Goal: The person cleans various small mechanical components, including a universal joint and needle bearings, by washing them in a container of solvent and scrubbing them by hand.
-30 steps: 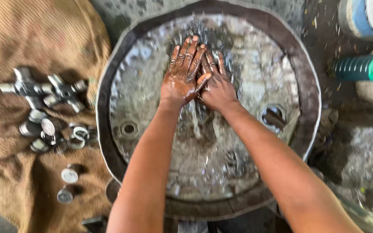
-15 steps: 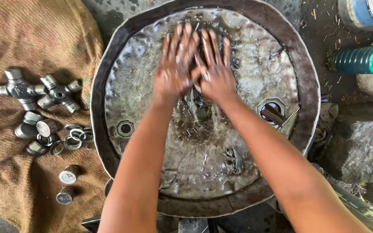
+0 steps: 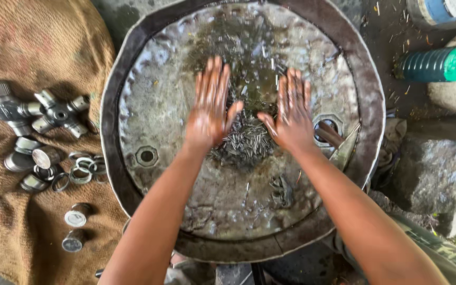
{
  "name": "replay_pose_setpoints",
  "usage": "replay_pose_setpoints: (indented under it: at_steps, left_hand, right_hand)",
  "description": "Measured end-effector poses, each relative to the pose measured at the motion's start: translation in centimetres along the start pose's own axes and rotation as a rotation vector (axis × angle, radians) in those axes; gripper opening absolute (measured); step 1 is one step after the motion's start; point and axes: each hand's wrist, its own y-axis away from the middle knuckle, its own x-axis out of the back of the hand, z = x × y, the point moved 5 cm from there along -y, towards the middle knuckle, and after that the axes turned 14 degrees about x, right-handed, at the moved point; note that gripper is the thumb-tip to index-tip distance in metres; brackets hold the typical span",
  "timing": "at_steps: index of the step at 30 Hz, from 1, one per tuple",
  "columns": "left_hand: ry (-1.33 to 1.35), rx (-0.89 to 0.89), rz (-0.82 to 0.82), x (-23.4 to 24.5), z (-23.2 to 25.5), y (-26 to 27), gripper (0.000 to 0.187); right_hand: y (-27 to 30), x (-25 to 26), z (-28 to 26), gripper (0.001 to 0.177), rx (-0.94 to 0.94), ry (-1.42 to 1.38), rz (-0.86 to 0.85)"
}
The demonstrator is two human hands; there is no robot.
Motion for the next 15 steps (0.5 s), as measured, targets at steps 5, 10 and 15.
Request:
replay_pose_setpoints:
  at_steps: [5, 10, 15]
  left_hand:
    - [-0.251, -0.048, -0.104, -0.8, -0.6, -10.1, 0.071]
    - [-0.194, 0.046, -0.479, -1.8, -0.8, -5.4, 0.071]
    - [-0.342, -0.099, -0.544, -1.5, 0.8, 5.9, 0.082]
  right_hand:
    - [-8.8, -2.8, 2.6, 0.095, 0.073, 0.1, 0.059]
    - [-5.5, -4.2, 0.8, 0.1, 0.102, -0.363, -0.154]
    - [2.0, -2.6, -6.4, 0.107, 0.387, -0.362, -0.278]
